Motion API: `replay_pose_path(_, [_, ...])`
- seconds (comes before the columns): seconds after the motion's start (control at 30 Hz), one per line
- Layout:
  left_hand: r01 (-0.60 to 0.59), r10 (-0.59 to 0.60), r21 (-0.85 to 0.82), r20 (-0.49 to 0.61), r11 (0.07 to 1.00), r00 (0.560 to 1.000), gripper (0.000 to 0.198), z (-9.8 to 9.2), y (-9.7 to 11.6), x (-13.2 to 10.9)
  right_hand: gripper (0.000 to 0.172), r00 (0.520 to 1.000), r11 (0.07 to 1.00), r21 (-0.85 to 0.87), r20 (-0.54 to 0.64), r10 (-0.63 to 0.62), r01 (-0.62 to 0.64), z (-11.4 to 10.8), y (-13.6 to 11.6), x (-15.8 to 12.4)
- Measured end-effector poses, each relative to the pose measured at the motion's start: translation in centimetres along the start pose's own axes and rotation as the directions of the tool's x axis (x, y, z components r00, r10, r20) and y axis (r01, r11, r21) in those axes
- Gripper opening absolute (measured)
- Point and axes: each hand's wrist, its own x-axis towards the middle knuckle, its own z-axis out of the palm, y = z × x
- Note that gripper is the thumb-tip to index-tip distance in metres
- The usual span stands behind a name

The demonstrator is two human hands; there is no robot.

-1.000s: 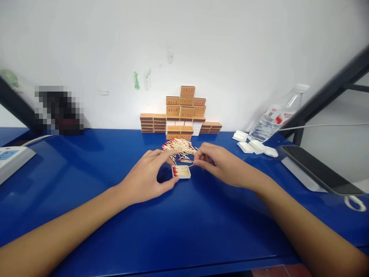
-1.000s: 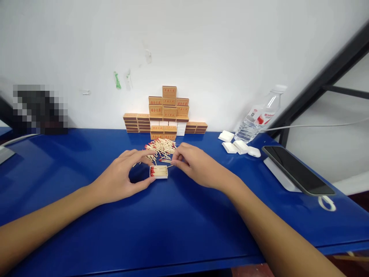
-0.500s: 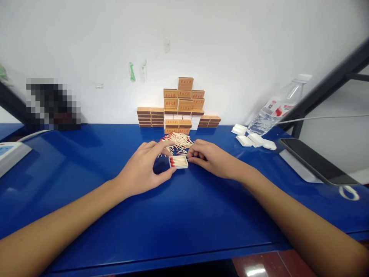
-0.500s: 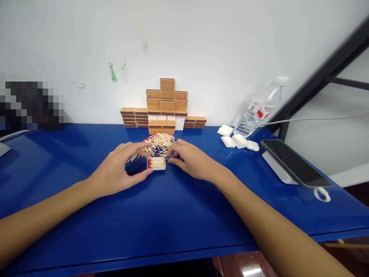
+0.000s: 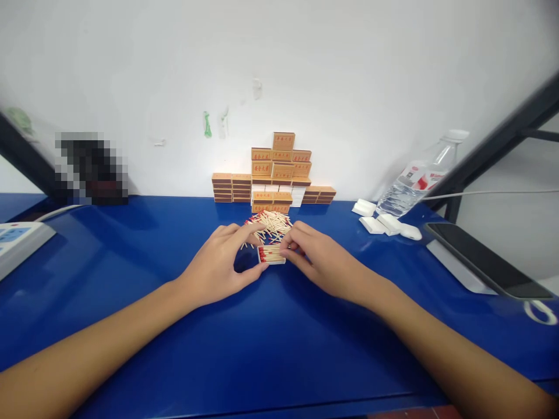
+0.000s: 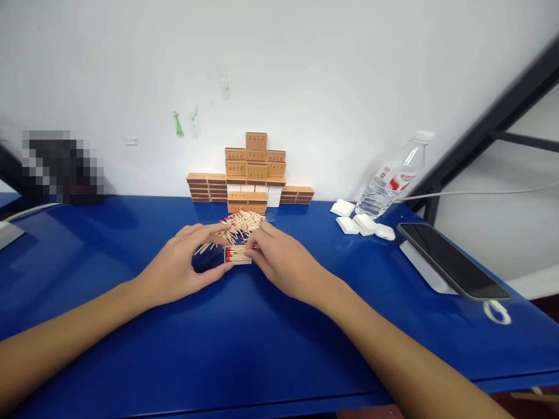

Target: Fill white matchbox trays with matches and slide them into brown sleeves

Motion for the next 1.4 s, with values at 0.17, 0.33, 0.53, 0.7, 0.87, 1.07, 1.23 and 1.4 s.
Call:
replay_pose_path(0.17, [-0.003, 0.003, -0.009, 0.002, 1.000, 1.000, 0.063, 0.0, -0.1, 0.0, 0.009, 1.000, 0.999, -0.029, 0.018, -0.021, 0.022, 0.4, -0.5, -0.1])
replay_pose_path(0.33, [-0.018, 0.018, -0.014, -0.007, 1.000, 1.000, 0.061, 0.0, 0.0, -0.1, 0.010, 0.999, 1.000, -0.022, 0.032, -0.011, 0.012, 0.0, -0.4, -0.1])
replay_pose_path(0.53, [-0.052, 0.051, -0.038, -0.037, 0.998, 0.998, 0.060, 0.1, -0.1, -0.1, 0.010, 1.000, 1.000, 0.029, 0.016, -0.011, 0.011, 0.5, -0.9, -0.1])
replay_pose_path(0.7, [-0.016, 0.015, -0.030, -0.015, 0.999, 1.000, 0.059, 0.1, -0.1, -0.2, 0.009, 0.999, 1.000, 0.027, -0.045, -0.007, 0.008, 0.1, -0.4, 0.0])
replay_pose_path(0.87, [-0.010, 0.009, -0.047, -0.024, 0.999, 1.000, 0.054, -0.1, -0.1, -0.2, 0.013, 0.959, 0.977, -0.131, -0.252, 0.132, -0.169, -2.6, 3.1, 0.4])
replay_pose_path(1.07, [-0.029, 0.030, -0.064, 0.008, 0.998, 1.000, 0.050, 0.2, -0.4, -0.2, 0.012, 0.704, 0.830, 0.070, -0.493, 0.511, -0.553, -5.5, 9.7, 0.6])
replay_pose_path(1.23, [-0.049, 0.050, -0.081, 0.011, 0.996, 0.999, 0.047, 0.4, -0.6, -0.4, 0.023, 0.490, 0.677, 0.462, -0.469, 0.735, -0.573, -5.5, 12.7, 2.8])
replay_pose_path(1.4, [-0.053, 0.047, -0.057, -0.096, 0.997, 0.994, 0.051, 0.6, -1.0, -0.4, 0.021, 0.377, 0.579, 0.610, -0.439, 0.816, -0.542, -4.4, 13.7, 5.3])
